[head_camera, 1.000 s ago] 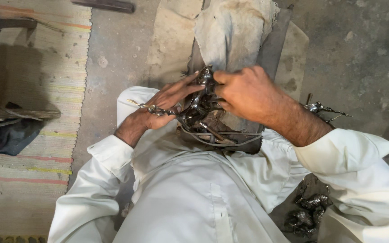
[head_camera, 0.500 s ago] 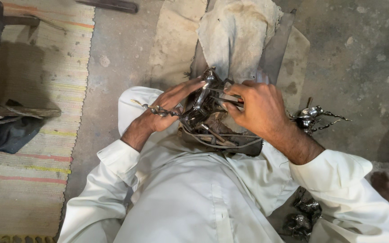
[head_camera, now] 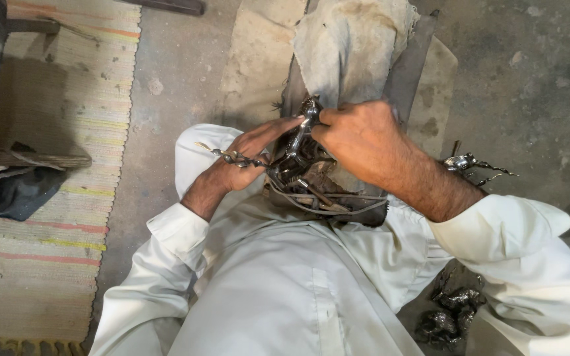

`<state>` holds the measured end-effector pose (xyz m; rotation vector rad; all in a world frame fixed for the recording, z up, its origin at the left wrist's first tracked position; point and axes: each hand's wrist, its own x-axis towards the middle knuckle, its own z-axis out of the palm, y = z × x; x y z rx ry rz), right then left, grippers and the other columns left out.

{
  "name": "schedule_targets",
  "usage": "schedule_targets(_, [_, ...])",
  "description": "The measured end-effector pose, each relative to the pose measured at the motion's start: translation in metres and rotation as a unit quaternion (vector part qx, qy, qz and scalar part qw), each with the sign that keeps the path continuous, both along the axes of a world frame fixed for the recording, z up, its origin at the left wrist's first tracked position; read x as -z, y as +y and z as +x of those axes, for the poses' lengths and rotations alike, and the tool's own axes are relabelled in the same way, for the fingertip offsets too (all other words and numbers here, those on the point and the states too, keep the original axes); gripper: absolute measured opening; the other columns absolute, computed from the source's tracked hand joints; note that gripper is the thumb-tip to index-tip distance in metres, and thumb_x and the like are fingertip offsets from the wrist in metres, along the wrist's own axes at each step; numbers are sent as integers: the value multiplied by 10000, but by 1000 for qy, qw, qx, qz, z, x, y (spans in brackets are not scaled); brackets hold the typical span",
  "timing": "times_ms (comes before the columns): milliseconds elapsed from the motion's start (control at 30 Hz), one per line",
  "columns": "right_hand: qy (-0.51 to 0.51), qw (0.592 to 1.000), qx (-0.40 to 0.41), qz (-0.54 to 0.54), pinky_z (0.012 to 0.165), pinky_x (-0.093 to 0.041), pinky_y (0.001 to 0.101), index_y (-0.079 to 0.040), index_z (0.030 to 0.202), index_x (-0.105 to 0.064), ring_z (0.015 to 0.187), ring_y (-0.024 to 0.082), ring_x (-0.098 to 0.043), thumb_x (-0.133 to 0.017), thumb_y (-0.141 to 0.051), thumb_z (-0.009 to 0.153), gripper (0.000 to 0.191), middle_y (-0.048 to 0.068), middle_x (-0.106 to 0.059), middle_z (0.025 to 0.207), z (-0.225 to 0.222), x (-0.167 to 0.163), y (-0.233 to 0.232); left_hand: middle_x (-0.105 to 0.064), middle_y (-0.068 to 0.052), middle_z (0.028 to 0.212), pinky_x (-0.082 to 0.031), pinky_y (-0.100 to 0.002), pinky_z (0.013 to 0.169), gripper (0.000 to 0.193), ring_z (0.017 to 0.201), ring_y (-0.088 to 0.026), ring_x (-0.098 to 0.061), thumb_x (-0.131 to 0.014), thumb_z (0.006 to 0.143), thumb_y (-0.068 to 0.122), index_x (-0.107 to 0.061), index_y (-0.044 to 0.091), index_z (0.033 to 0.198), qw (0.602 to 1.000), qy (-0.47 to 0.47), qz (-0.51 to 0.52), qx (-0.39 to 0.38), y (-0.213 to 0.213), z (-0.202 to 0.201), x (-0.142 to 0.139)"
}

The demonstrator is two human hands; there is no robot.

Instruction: The person sits on the floor shaping silver metal figurines, including a horse and teapot-shaped pieces, held in a leather lap jig. They use pliers to bend and adjust parts, then hold a punch against the metal and strike it with a wooden mallet to form and refine details, repositioning the pieces between strikes.

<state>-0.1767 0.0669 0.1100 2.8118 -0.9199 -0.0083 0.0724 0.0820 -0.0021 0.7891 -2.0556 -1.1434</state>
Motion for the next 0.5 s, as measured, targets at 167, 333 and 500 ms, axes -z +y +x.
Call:
schedule_targets(167, [23, 1000, 3, 5, 617, -601, 376, -128, 943, -761, 803, 236, -760, -740, -141, 755, 190, 47, -716, 899, 1, -2, -4, -509, -157, 1609, -406, -456, 1261, 689, 1499, -366, -500, -470, 985, 410, -389, 149, 1618, 1000, 9, -19, 3, 0, 1, 0])
schedule_targets(333, [-57, 982, 146, 103, 609, -581, 481, -147, 1002, -780, 715, 345, -735, -783, -248, 777, 246, 91, -752, 891, -1, -5, 6, -511, -158, 1592, -411, -459, 1234, 689, 1472, -379, -502, -572, 930, 199, -394, 141, 1593, 1000, -9, -10, -7, 0, 0, -5])
schedule_targets(500, [-90, 956, 248, 124, 615, -575, 499, -117, 1058, -759, 680, 376, -727, -779, -309, 879, 264, 171, -736, 777, 3, 3, 29, -512, -140, 1604, -416, -459, 1241, 742, 1473, -378, -506, -545, 869, 136, -401, 158, 1597, 1000, -17, -13, -11, 3, 2, -7])
